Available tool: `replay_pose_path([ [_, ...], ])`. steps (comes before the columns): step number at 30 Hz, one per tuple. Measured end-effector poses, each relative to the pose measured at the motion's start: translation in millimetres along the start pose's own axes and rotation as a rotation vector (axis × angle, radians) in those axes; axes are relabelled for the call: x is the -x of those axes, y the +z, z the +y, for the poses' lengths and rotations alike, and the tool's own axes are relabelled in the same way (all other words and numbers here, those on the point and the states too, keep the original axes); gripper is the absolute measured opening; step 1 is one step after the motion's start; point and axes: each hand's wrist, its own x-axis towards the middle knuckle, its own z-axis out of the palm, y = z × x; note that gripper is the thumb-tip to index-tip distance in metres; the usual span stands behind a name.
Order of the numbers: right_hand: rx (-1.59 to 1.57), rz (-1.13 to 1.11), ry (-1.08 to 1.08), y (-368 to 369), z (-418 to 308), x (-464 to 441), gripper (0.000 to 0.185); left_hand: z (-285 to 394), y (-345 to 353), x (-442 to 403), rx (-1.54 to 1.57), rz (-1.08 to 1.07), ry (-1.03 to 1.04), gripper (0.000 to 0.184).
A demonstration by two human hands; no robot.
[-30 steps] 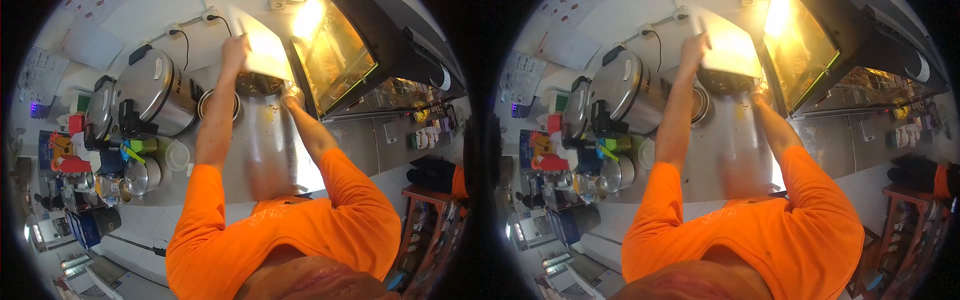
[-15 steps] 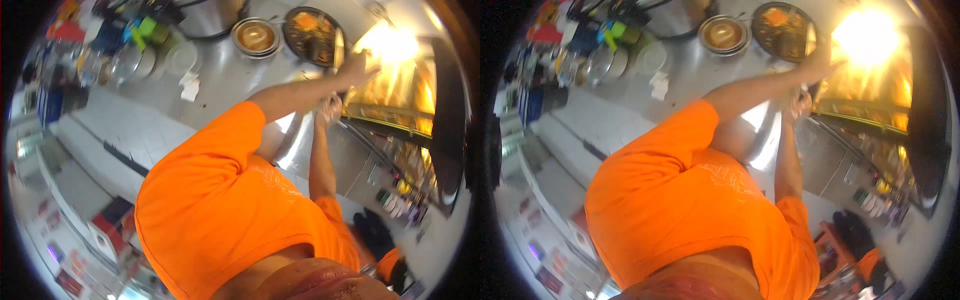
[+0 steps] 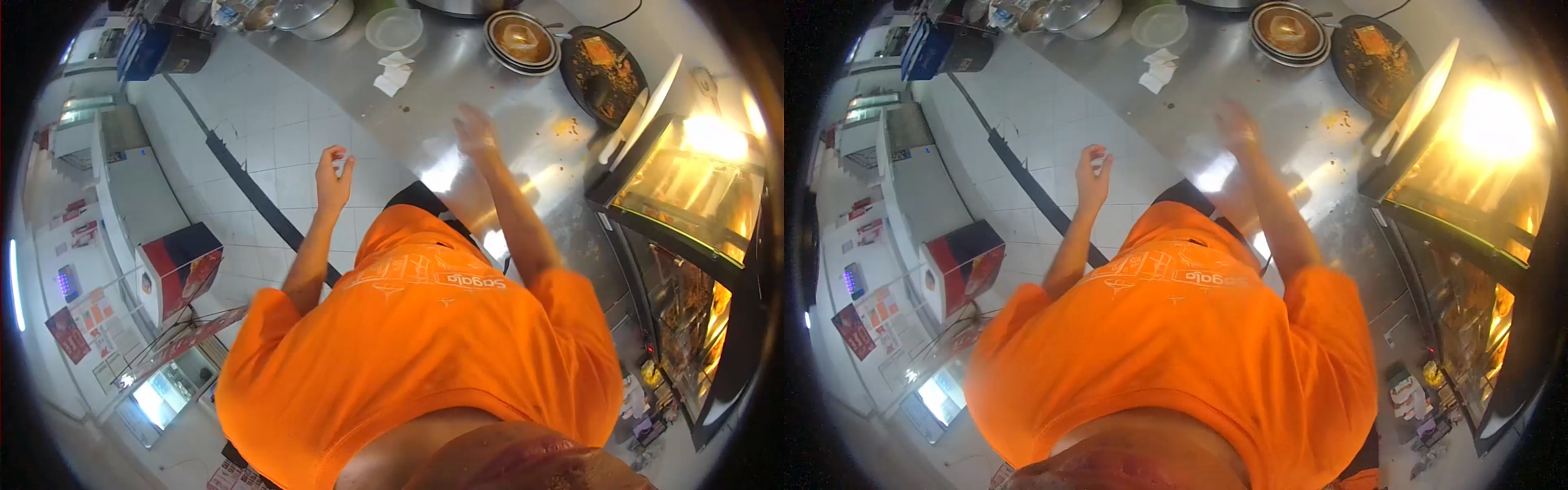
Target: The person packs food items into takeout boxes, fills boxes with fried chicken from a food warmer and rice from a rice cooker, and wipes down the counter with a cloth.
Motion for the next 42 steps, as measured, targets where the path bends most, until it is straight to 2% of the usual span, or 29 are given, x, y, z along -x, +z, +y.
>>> replay_pose_path([
  [1,-0.005,-0.069,-0.036,7.0,-27.1,-32.1,0.053,-11.4,-8.9,10.0,0.018,0.114,-0.049,0.027],
  [3,0.198,-0.120,-0.235,51.0,-52.8,-94.8,0.056,-29.0,-13.1,31.7,0.109,0.077,-0.098,0.024],
  [7,0.307,-0.318,-0.147,127.2,-52.2,-144.6,0.051,-76.3,-6.6,33.8,0.243,-0.146,-0.169,0.020],
  [9,0.357,-0.422,-0.088,162.3,-51.2,-159.7,0.049,-94.9,-9.4,11.9,0.252,-0.179,-0.169,0.021],
  [10,0.254,-0.380,-0.077,168.0,-54.8,-165.9,0.048,-105.0,-15.2,-0.3,0.255,-0.201,-0.171,0.021],
  [12,0.056,-0.303,-0.033,162.2,-60.3,-159.4,0.045,-127.2,-30.7,-27.3,0.234,-0.246,-0.174,0.021],
  [15,0.240,-0.633,-0.137,167.7,-75.6,-120.9,0.042,-176.7,-38.8,-75.0,0.176,-0.279,-0.207,0.020],
  [16,0.325,-0.713,-0.125,151.6,-91.4,-113.9,0.041,-184.6,-44.0,-93.9,0.159,-0.312,-0.254,0.020],
  [18,0.488,-0.873,-0.091,105.3,-131.1,-114.2,0.038,-200.1,-48.8,-137.4,0.125,-0.337,-0.211,0.019],
  [20,0.582,-0.876,-0.082,85.1,-97.5,-83.1,0.037,-200.5,-51.2,-186.5,0.090,-0.377,-0.094,0.015],
  [21,0.631,-0.877,-0.078,73.7,-84.4,-68.2,0.037,-196.8,-44.2,-211.1,0.111,-0.378,-0.106,0.014],
  [22,0.674,-0.928,0.086,44.3,-100.6,-78.0,0.042,-174.0,-41.3,-234.9,0.072,-0.403,-0.110,0.015],
  [23,0.662,-0.904,0.179,25.6,-107.4,-86.9,0.043,-195.7,-22.3,-257.5,0.045,-0.409,0.007,0.020],
  [24,0.640,-0.882,0.269,13.7,-114.8,-90.7,0.044,-178.7,-11.7,-279.1,0.001,-0.437,-0.014,0.025],
  [25,0.611,-0.860,0.358,9.7,-121.9,-87.9,0.045,-171.1,0.9,-295.1,0.085,-0.472,-0.122,0.027],
  [26,0.518,-0.661,0.479,25.6,-109.9,-75.1,0.036,-164.0,18.8,-314.7,0.167,-0.505,-0.226,0.029],
  [29,0.634,-0.721,0.438,54.4,-75.1,-52.0,0.036,-121.4,83.2,-359.6,0.366,-0.552,-0.452,0.037],
  [32,0.491,-0.441,0.333,36.9,-64.1,-68.8,0.035,-91.3,128.2,-377.6,0.506,-0.521,-0.553,0.036],
  [35,0.333,-0.201,1.033,-42.6,-77.0,-116.2,0.032,-96.2,162.7,-394.0,0.615,-0.496,-0.597,0.034],
  [36,0.903,-0.019,0.700,-5.6,54.1,-45.0,0.035,-99.9,171.6,-400.9,0.652,-0.491,-0.606,0.034],
  [37,1.499,0.295,0.488,28.6,178.0,22.0,0.038,-100.6,175.1,-408.4,0.662,-0.481,-0.603,0.036],
  [38,0.851,0.541,0.492,-57.2,132.6,-7.0,0.035,-107.0,177.3,-416.7,0.672,-0.471,-0.601,0.038],
  [39,0.536,0.649,0.568,-94.8,126.5,-13.3,0.032,-112.4,177.6,-422.2,0.681,-0.459,-0.603,0.040],
  [41,0.039,0.854,0.680,-127.6,150.8,-14.7,0.025,-122.5,172.1,-431.4,0.688,-0.361,-0.603,0.042],
  [42,0.011,0.838,0.764,-134.5,178.5,-7.8,0.025,-125.6,170.9,-431.1,0.691,-0.311,-0.602,0.042],
])
